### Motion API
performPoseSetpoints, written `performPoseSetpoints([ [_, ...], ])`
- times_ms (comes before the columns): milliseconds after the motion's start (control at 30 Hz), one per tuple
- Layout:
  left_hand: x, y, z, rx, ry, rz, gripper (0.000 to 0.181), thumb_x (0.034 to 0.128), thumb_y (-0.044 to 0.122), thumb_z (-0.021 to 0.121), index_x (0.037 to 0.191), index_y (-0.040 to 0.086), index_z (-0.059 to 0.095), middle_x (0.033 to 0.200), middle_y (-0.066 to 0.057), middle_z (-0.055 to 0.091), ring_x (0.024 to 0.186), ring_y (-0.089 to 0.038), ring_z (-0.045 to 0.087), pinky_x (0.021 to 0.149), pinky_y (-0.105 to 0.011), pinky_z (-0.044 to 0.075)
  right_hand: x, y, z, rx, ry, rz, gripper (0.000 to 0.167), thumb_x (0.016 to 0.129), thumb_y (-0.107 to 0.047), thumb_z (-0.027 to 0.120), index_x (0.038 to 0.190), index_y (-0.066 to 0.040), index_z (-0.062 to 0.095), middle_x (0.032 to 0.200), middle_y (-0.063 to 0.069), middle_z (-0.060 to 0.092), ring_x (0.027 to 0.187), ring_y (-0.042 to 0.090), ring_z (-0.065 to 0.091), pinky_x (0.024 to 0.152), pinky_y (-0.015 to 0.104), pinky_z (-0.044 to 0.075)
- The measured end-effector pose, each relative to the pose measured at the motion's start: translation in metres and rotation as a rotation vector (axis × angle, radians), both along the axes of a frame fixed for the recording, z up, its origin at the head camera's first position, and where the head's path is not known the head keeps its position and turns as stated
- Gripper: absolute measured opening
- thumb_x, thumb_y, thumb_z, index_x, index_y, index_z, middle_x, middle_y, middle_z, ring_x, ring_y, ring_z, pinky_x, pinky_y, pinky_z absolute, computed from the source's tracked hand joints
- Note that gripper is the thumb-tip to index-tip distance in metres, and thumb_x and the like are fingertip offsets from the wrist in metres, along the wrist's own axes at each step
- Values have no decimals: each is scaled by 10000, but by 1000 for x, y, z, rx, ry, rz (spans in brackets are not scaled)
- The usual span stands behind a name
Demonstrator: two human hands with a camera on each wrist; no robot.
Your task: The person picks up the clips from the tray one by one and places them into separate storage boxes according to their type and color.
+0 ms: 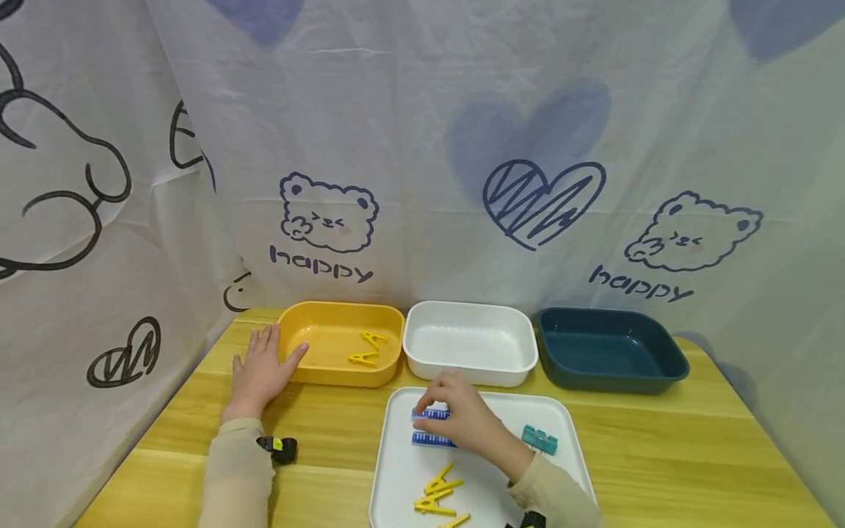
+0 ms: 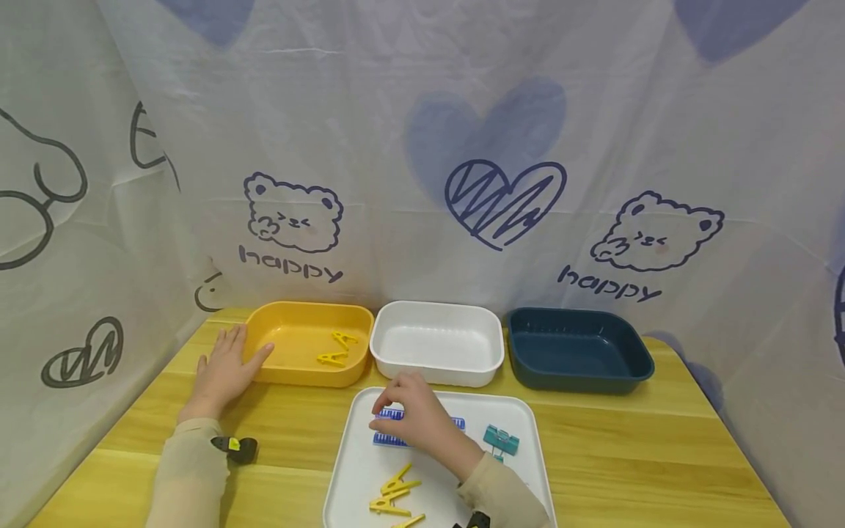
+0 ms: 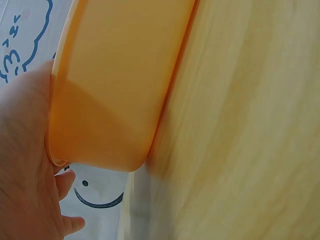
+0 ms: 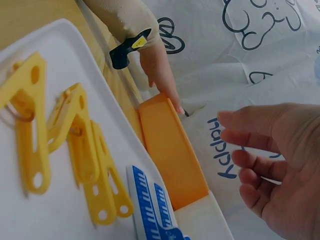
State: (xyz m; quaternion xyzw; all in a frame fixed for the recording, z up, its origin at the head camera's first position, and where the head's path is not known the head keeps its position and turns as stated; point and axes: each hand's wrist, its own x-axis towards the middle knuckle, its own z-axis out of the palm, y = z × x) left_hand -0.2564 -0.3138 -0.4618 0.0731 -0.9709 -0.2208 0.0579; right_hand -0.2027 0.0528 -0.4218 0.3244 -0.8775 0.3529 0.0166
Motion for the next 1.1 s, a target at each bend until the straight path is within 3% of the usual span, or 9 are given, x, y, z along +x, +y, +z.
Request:
performPoseSetpoints([
  [300, -2, 1, -1, 2, 1, 0, 1005, 919, 754, 272, 1559, 6, 72, 1618, -261, 81, 1498, -456, -9, 1114, -751, 1, -7, 16, -10, 52, -78, 172, 119, 814, -257, 792, 887, -173, 749, 938, -90, 600, 945, 149, 529, 850, 268, 434],
  [467, -2, 1, -1, 0, 7, 2, 1000, 923, 746, 282, 1558, 2, 79, 1615, -264, 89, 1497, -460, 2, 1112, -754, 7, -14, 23, -15, 111, -119, 247, 112, 814, -267, 792, 885, -191, 749, 946, -104, 591, 943, 85, 523, 865, 246, 442],
  [733, -1, 1, -1, -2, 6, 5, 989, 929, 736, 288, 1557, 0, 86, 1616, -262, 86, 1496, -462, 8, 1108, -759, 16, -20, 29, -20, 225, -210, 296, 118, 792, -264, 808, 889, -225, 754, 930, -142, 559, 935, 34, 420, 846, 219, 394],
  [1100, 0, 1, 0, -3, 7, -6, 997, 927, 741, 277, 1556, -5, 72, 1615, -267, 80, 1495, -463, -13, 1104, -763, 14, -21, 29, -26, 350, -187, 309, 133, 757, -272, 832, 858, -283, 746, 914, -170, 526, 953, 33, 383, 867, 211, 379],
])
